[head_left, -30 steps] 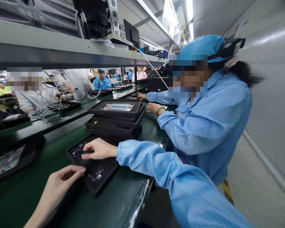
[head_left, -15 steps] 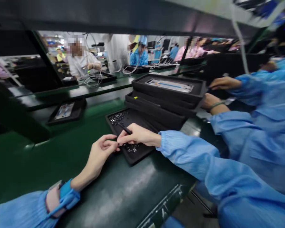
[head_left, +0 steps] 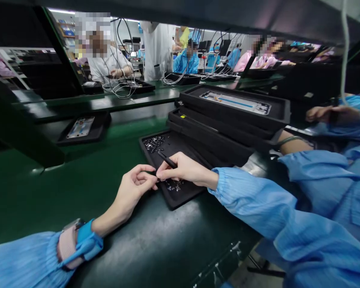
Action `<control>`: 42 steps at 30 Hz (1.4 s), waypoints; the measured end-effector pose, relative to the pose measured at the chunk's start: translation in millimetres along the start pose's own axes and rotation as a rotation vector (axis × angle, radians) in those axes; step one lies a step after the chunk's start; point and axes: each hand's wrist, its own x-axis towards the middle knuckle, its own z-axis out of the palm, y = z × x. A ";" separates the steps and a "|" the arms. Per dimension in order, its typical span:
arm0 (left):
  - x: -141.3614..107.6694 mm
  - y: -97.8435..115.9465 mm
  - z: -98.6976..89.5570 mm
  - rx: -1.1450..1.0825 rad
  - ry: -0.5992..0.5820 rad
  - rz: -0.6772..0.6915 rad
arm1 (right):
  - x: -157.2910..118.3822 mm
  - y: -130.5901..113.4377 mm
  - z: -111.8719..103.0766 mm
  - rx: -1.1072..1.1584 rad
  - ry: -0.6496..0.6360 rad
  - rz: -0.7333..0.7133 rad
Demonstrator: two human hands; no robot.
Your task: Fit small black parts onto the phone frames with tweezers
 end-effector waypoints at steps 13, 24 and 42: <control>1.0 -0.5 1.8 -0.043 0.063 0.033 | -1.1 4.2 4.2 -0.104 0.081 -0.143; 2.8 -7.3 -0.2 -0.053 0.100 0.098 | -2.7 4.3 4.9 -0.181 0.029 -0.158; 2.7 -3.1 5.1 -0.025 0.142 0.088 | -0.8 5.7 4.3 -0.137 0.144 -0.126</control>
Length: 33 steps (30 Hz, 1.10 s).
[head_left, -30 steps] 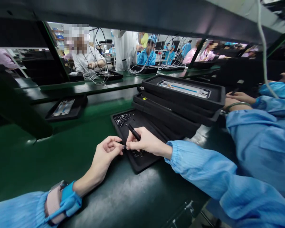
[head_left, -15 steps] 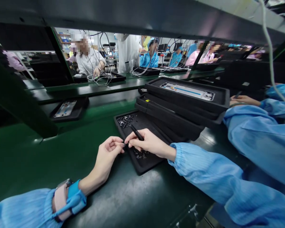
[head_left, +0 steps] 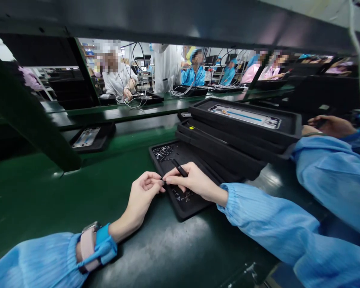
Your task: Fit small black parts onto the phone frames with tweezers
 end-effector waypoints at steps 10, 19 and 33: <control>1.3 -2.7 1.3 -0.007 -0.006 -0.003 | 1.5 5.1 1.5 0.069 -0.016 0.033; 2.2 -2.5 2.2 -0.003 -0.010 -0.017 | 3.8 8.9 -1.6 -0.102 0.007 -0.004; 0.9 -1.3 2.0 -0.010 -0.001 -0.037 | 3.2 11.7 0.1 -0.072 -0.038 -0.023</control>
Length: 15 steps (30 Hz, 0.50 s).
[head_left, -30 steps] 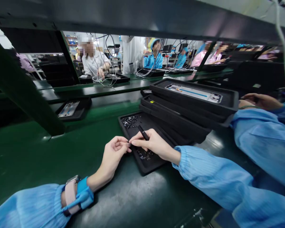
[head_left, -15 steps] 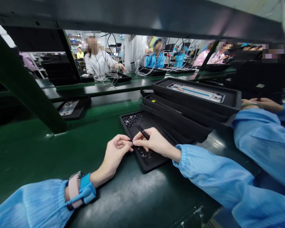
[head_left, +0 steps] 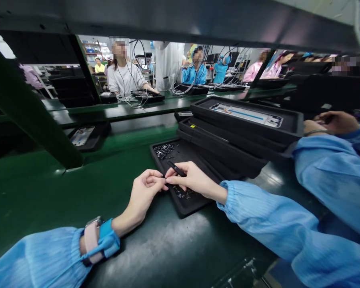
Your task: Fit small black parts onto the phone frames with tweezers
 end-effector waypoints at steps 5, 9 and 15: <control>0.8 -1.6 -1.6 0.001 -0.013 0.006 | -0.4 -1.4 0.3 -0.027 -0.005 0.023; 0.9 -1.8 -1.5 0.015 -0.045 0.008 | -1.5 -2.4 0.3 -0.023 -0.012 0.038; -1.8 1.0 -1.5 0.020 -0.124 0.034 | -1.6 -7.4 -2.0 0.109 -0.045 0.088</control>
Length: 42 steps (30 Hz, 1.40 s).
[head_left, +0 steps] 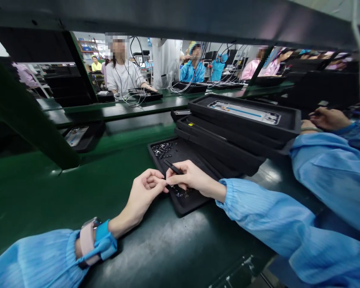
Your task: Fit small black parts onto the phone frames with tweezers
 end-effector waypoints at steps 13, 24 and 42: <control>1.6 -0.7 -4.3 -0.092 0.061 -0.002 | -3.9 -0.4 3.5 -0.332 0.224 -0.449; 3.0 -2.1 -6.0 -0.136 0.058 -0.017 | 0.7 12.5 3.2 -0.647 0.247 -0.695; 10.0 -10.9 -14.2 0.345 -0.035 0.154 | 0.8 11.7 7.5 -0.512 0.291 -0.484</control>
